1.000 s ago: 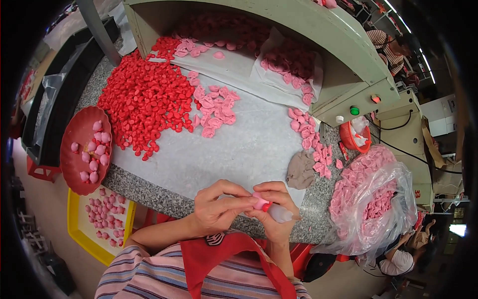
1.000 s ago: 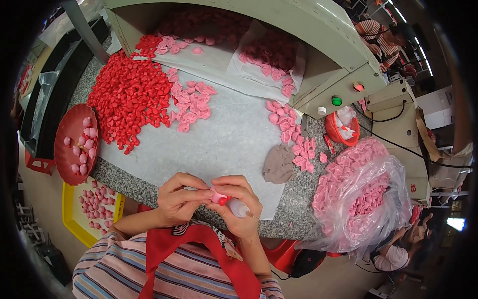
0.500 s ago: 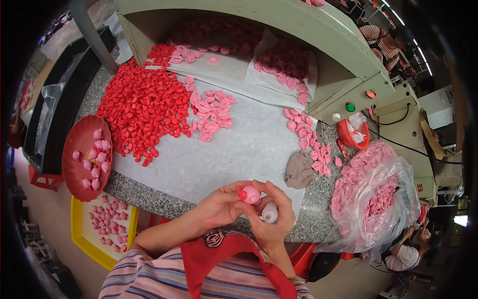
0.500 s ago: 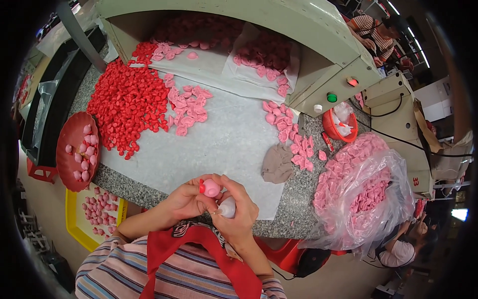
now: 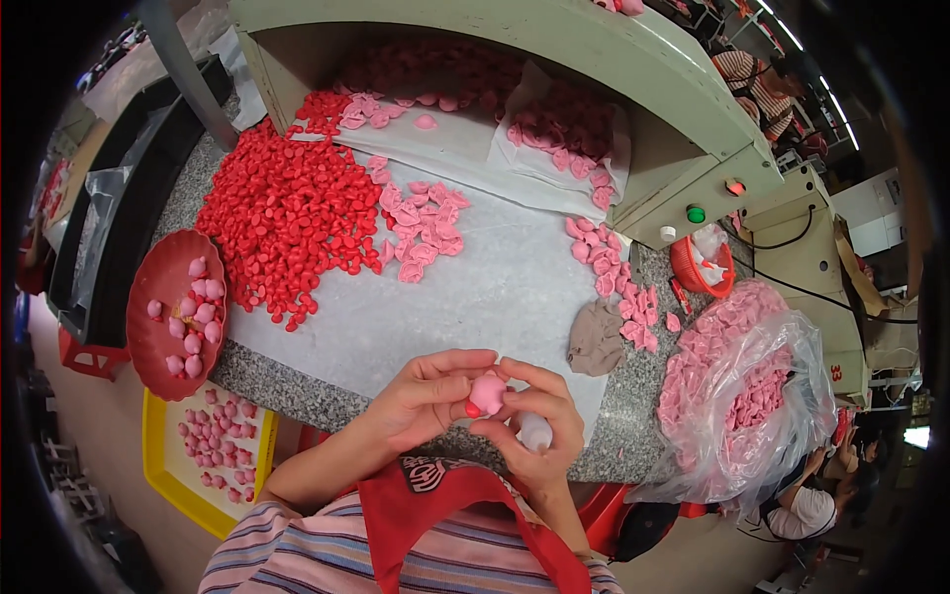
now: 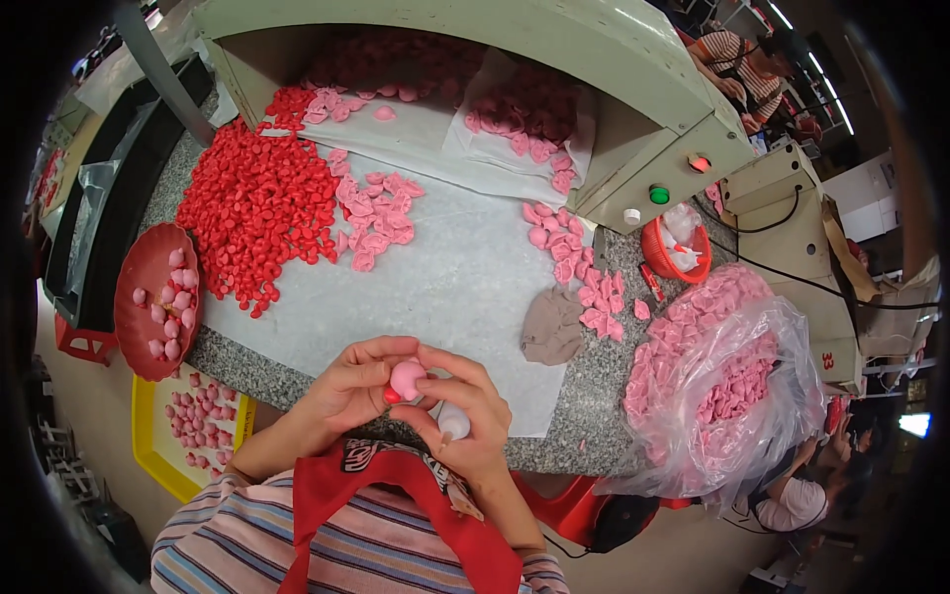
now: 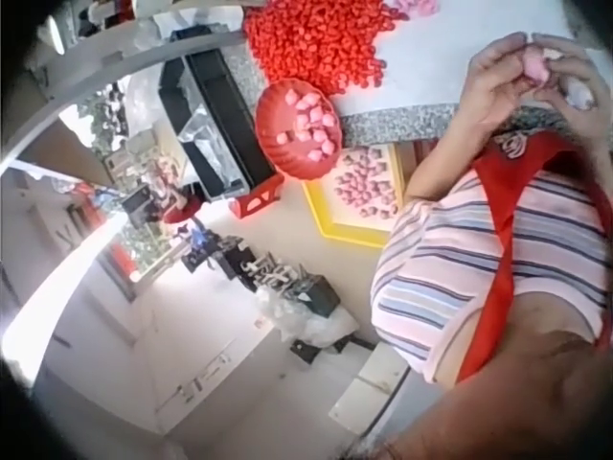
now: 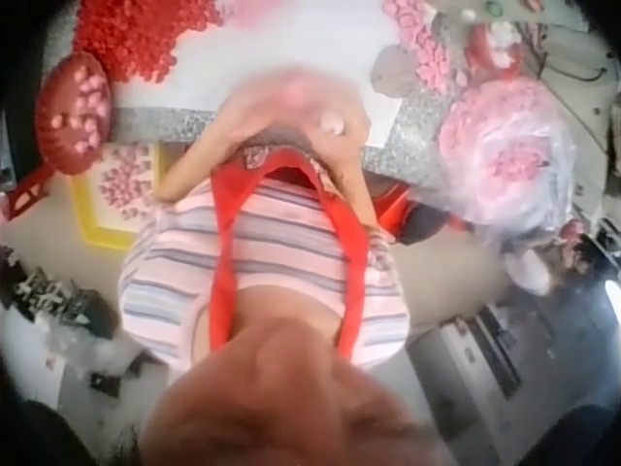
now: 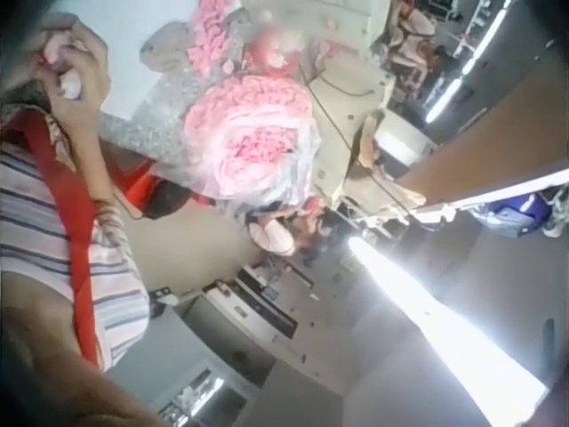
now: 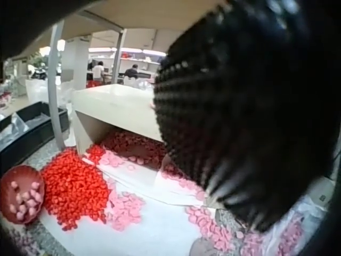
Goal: Assembling small pink plastic toy parts with white components at a factory workbench.
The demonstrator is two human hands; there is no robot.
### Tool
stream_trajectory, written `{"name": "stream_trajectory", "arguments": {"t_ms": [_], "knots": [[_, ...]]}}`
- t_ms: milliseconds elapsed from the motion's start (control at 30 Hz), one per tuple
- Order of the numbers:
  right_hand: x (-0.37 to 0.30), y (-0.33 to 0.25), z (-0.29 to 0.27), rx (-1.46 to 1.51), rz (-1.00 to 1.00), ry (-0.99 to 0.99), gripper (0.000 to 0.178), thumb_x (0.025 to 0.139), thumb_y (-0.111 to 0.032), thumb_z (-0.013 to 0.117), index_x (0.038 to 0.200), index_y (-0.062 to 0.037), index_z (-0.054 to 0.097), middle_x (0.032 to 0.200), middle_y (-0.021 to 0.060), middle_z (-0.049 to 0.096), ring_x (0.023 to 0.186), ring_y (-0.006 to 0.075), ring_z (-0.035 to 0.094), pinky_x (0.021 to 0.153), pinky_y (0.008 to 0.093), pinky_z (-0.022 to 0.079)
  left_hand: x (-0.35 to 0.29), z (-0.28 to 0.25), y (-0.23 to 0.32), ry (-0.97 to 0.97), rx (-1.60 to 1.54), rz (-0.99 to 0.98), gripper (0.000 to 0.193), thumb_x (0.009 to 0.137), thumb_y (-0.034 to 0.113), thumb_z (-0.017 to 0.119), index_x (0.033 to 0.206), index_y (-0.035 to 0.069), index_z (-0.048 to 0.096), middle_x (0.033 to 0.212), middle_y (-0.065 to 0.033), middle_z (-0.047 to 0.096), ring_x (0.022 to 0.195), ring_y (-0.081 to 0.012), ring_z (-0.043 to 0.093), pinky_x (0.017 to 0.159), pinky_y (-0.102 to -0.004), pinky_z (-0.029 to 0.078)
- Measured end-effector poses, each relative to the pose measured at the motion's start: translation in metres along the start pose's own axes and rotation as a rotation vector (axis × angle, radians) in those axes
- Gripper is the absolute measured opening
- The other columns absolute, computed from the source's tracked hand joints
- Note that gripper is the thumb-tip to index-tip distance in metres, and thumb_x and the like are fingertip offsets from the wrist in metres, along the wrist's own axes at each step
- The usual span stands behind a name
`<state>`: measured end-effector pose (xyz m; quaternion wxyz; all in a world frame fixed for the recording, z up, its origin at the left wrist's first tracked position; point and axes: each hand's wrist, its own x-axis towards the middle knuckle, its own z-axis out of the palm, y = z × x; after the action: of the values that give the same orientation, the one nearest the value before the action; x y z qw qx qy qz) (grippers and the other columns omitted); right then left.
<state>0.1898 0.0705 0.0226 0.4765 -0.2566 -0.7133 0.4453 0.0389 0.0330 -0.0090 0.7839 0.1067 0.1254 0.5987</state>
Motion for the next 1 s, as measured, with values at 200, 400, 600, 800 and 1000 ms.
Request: {"name": "stream_trajectory", "arguments": {"t_ms": [200, 400, 600, 800, 1000], "knots": [[-0.006, 0.000, 0.015, 0.328, 0.164, 0.125, 0.032, 0.063, 0.006, 0.071, 0.092, 0.0010, 0.057, 0.113, 0.0187, 0.049, 0.072, 0.0135, 0.059, 0.063, 0.0234, 0.050, -0.010, 0.004, 0.002, 0.024, 0.289, 0.234, 0.039, 0.078, -0.008, 0.052, 0.115, 0.004, 0.048, 0.111, -0.0161, 0.054, 0.107, -0.0287, 0.050, 0.088, -0.0388, 0.043], [-0.014, 0.000, 0.022, 0.271, 0.354, 0.177, 0.019, 0.068, 0.006, 0.067, 0.085, 0.0014, 0.060, 0.106, 0.0135, 0.051, 0.069, 0.0123, 0.058, 0.057, 0.0201, 0.047, -0.021, 0.005, -0.001, 0.056, 0.352, 0.382, 0.036, 0.077, -0.010, 0.054, 0.112, -0.001, 0.050, 0.108, -0.0135, 0.054, 0.103, -0.0241, 0.052, 0.086, -0.0337, 0.045], [-0.005, 0.002, 0.029, 0.386, 0.534, 0.217, 0.005, 0.078, -0.003, 0.059, 0.079, 0.0024, 0.059, 0.093, 0.0113, 0.055, 0.055, 0.0085, 0.052, 0.040, 0.0174, 0.036, -0.026, 0.006, 0.014, 0.256, 0.113, -0.029, 0.025, 0.082, 0.002, 0.053, 0.107, -0.002, 0.052, 0.103, -0.0109, 0.055, 0.100, -0.0184, 0.053, 0.086, -0.0295, 0.045], [-0.007, 0.015, 0.036, 0.465, 0.702, 0.196, 0.011, 0.081, -0.008, 0.057, 0.076, 0.0023, 0.058, 0.074, 0.0062, 0.057, 0.048, 0.0052, 0.045, 0.038, 0.0169, 0.033, -0.027, -0.001, 0.017, 0.337, -0.198, -0.230, 0.028, 0.086, 0.013, 0.050, 0.104, -0.008, 0.048, 0.107, -0.0151, 0.050, 0.101, -0.0208, 0.051, 0.084, -0.0233, 0.049], [-0.003, 0.009, 0.040, 0.345, 0.711, 0.160, 0.012, 0.081, -0.009, 0.058, 0.076, 0.0014, 0.058, 0.066, 0.0037, 0.056, 0.048, 0.0054, 0.045, 0.038, 0.0172, 0.032, -0.032, -0.011, 0.018, 0.300, -0.374, -0.274, 0.035, 0.087, 0.017, 0.049, 0.106, -0.011, 0.045, 0.107, -0.0181, 0.047, 0.099, -0.0228, 0.051, 0.083, -0.0221, 0.050]]}}
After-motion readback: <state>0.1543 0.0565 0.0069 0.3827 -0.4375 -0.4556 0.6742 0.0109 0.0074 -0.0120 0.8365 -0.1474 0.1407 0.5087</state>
